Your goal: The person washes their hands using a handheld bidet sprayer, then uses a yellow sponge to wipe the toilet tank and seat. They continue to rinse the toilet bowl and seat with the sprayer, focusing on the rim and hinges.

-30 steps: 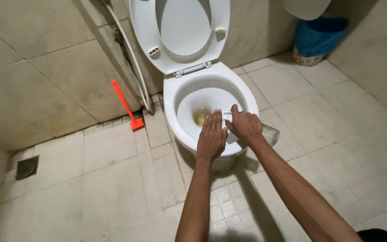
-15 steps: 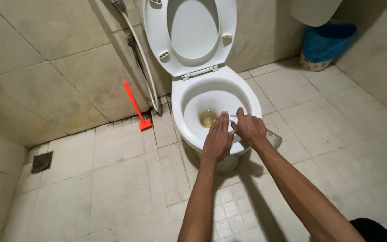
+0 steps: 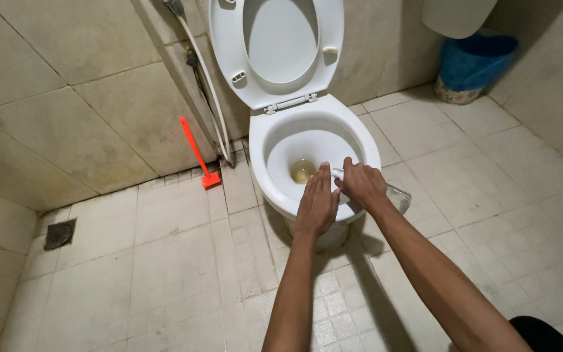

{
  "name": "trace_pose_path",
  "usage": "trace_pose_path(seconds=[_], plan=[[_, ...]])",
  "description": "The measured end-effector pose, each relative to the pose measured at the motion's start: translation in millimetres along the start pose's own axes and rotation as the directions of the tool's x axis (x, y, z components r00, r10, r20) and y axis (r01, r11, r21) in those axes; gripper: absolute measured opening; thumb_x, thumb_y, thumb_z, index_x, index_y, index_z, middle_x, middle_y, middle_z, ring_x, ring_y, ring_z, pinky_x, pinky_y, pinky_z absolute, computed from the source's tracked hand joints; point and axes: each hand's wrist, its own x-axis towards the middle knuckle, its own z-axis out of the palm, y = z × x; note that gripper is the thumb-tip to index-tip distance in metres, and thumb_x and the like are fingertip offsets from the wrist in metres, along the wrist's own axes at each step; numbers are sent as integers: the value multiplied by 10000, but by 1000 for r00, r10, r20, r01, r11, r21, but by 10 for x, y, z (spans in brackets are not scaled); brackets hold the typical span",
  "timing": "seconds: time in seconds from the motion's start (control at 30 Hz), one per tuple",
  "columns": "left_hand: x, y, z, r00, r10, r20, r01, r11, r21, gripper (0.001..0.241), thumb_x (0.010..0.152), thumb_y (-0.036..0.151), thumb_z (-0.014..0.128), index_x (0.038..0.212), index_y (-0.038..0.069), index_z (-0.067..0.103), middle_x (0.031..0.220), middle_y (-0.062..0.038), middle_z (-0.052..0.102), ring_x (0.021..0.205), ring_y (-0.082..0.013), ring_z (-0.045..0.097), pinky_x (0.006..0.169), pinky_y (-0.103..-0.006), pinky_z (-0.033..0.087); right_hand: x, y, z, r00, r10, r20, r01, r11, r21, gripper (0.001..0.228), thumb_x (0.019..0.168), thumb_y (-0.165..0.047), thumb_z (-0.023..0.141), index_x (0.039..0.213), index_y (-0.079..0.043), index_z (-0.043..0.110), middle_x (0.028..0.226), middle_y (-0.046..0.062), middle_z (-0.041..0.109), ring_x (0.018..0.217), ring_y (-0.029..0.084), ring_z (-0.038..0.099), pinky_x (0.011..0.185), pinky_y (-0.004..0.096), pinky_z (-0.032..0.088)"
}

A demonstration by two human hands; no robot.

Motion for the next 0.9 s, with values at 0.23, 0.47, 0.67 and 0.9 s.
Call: trace_pose_path(seconds=[0.23, 0.47, 0.67, 0.9], plan=[[16, 57, 88, 995, -17, -97, 12, 998, -58, 652, 1086, 317, 323, 1606, -54, 193, 1674, -215, 265, 1557, -311, 272, 1294, -411, 183, -12, -38, -136, 996, 55, 65, -57, 998, 21, 404, 930, -394, 706, 1088, -54, 556, 774, 192, 738, 743, 363, 752, 640, 473, 601], [17, -128, 237, 993, 63, -103, -57, 997, 59, 631, 1093, 304, 304, 1596, -67, 218, 1665, -219, 276, 1540, -302, 292, 1286, -427, 175, -3, -4, -64, 997, 34, 76, -35, 999, 3, 429, 908, -391, 728, 1099, -52, 547, 758, 182, 736, 693, 337, 754, 610, 447, 603], [6, -98, 152, 989, 89, -122, -78, 993, 92, 606, 1087, 275, 305, 1583, -68, 245, 1654, -225, 309, 1544, -303, 316, 1299, -428, 194, -22, -24, -118, 999, -25, 32, 26, 999, -33, 436, 926, -394, 727, 1097, -37, 544, 738, 180, 728, 681, 336, 749, 584, 442, 607], [19, -177, 304, 976, 112, -188, -99, 992, 81, 606, 1083, 256, 324, 1572, -97, 266, 1629, -258, 339, 1516, -332, 340, 1275, -449, 209, 13, -14, -129, 996, -6, 88, 3, 999, 38, 431, 922, -398, 727, 1087, -42, 548, 706, 177, 719, 646, 341, 737, 568, 450, 600]])
